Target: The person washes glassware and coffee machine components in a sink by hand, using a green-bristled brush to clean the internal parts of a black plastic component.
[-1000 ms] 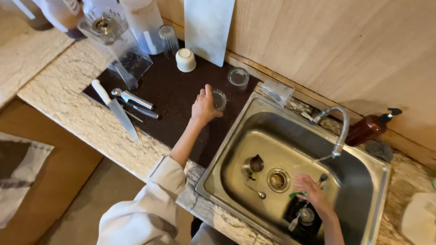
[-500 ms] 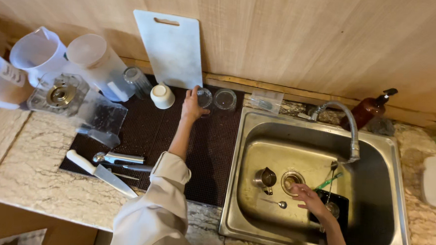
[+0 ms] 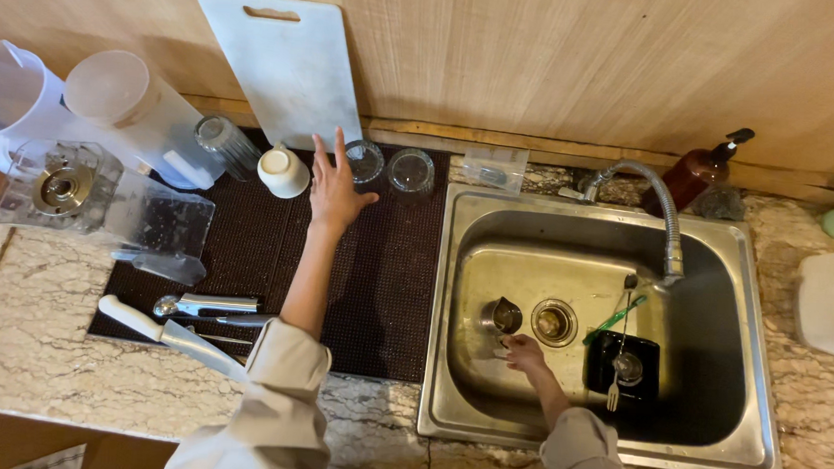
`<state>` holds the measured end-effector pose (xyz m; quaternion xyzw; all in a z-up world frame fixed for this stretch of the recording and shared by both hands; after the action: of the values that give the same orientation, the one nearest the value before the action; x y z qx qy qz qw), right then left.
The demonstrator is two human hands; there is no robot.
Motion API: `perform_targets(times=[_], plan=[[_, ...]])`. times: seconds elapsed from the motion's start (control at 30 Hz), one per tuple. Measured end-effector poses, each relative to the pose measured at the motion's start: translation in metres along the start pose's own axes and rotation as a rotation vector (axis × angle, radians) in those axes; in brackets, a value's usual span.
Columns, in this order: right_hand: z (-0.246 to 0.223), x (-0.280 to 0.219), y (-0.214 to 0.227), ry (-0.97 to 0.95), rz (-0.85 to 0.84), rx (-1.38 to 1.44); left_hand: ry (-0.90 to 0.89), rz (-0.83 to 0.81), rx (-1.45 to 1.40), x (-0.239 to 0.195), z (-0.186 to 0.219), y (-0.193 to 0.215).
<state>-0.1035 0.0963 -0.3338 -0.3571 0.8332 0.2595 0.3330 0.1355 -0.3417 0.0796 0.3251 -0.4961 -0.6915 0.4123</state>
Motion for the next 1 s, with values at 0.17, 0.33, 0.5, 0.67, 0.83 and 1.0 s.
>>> perform_targets(times=[0.17,0.33,0.5,0.67,0.83,1.0], plan=[[-0.061,-0.032,0.055,0.192,0.045,0.471,-0.053,0.107,-0.015,-0.055,0.019,0.064],[-0.151,-0.1,0.14,0.472,0.267,0.145,-0.273,0.03,-0.184,-0.11,0.054,0.075],[-0.172,-0.097,0.2,0.685,0.166,0.168,-0.505,-0.132,-0.289,-0.158,0.125,0.022],[-0.154,-0.105,0.21,0.642,-0.01,0.362,-0.578,-0.486,-0.239,-0.199,0.209,-0.089],[-0.158,-0.111,0.204,0.683,-0.104,0.371,-0.531,-0.46,-0.115,-0.22,0.261,-0.205],[-0.18,-0.112,0.209,0.681,-0.202,0.4,-0.411,-0.341,-0.03,-0.232,0.282,-0.224]])
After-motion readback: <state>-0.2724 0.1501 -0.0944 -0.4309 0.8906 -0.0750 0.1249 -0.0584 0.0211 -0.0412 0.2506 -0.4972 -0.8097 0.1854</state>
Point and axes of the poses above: each hand's wrist, its own x-axis towards the middle knuckle, its own y-axis out of the back of the hand, z = x × y, the point moved 4 cm from there along x, towards the middle knuckle, and after that the axes turned 13 degrees about x, right-handed, at the moved point
